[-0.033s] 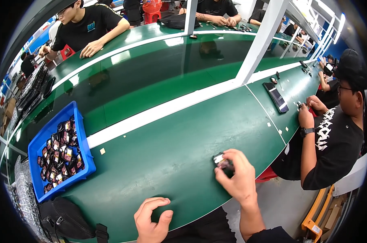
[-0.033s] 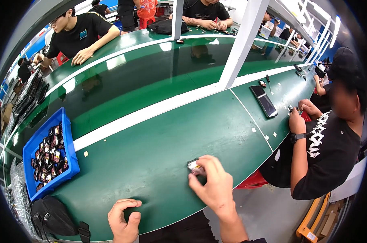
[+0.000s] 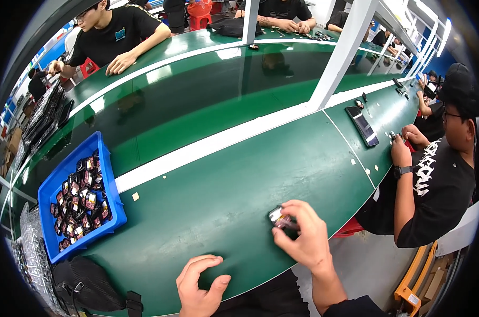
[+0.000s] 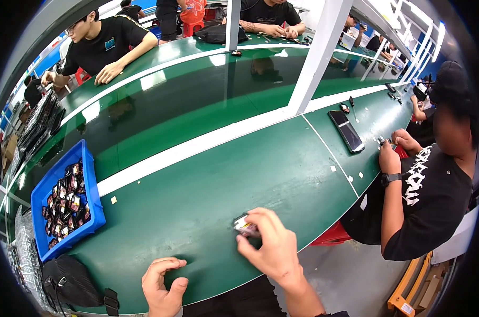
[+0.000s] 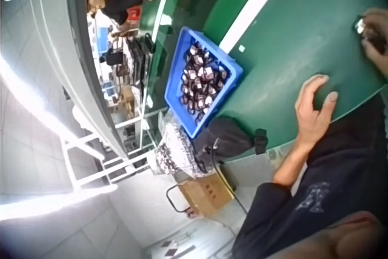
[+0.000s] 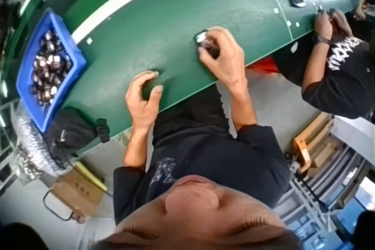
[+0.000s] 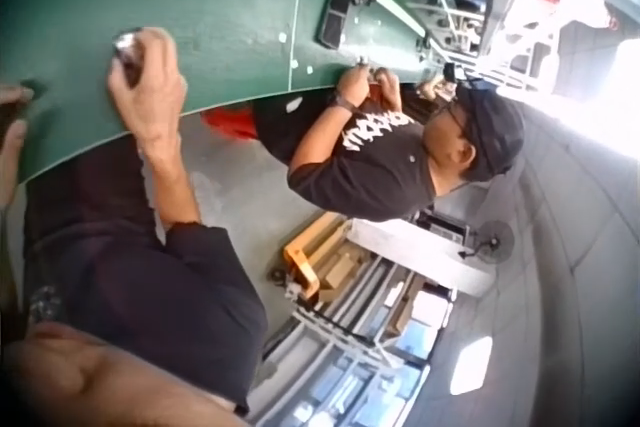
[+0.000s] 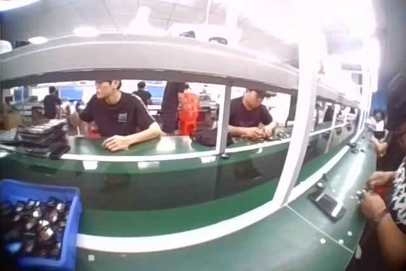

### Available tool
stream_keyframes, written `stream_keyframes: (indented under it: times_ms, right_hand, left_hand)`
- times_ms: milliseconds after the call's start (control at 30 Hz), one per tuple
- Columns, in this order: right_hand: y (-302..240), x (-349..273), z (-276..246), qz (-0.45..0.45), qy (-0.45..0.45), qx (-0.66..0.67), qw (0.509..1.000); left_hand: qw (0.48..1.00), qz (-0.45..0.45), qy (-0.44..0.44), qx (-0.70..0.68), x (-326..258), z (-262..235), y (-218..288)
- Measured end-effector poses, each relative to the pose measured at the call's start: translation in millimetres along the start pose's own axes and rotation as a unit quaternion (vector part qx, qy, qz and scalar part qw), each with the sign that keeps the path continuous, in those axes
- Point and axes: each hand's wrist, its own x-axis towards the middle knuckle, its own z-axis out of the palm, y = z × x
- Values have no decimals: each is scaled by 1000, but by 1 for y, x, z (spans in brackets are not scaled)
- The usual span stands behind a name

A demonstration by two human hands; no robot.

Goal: Assemble small electronic components, specifically parts of a smartwatch or similar device, using tweezers at a factory workstation.

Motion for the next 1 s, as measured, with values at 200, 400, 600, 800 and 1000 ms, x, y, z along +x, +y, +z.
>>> stream_keyframes:
  times_ms: [200,400,600,800,1000]
  right_hand:
    - [-36,-14,17,-118,-168,299,932]
    - [-29,-28,48,-115,-221,418,873]
    - [-38,-21,42,-171,-165,308,921]
    - [-44,-32,42,-173,-113,177,962]
    - [-53,-24,47,-152,-77,120,978]
  left_hand:
    - [918,-130,9,-374,-11,26,-11]
    - [881,-98,-18,-463,-11,16,-20]
    - [856,-124,13,-501,-5,15,-26]
    - [854,-135,45,-501,-2,19,-24]
    - [869,-159,88,-460,1,21,-19]
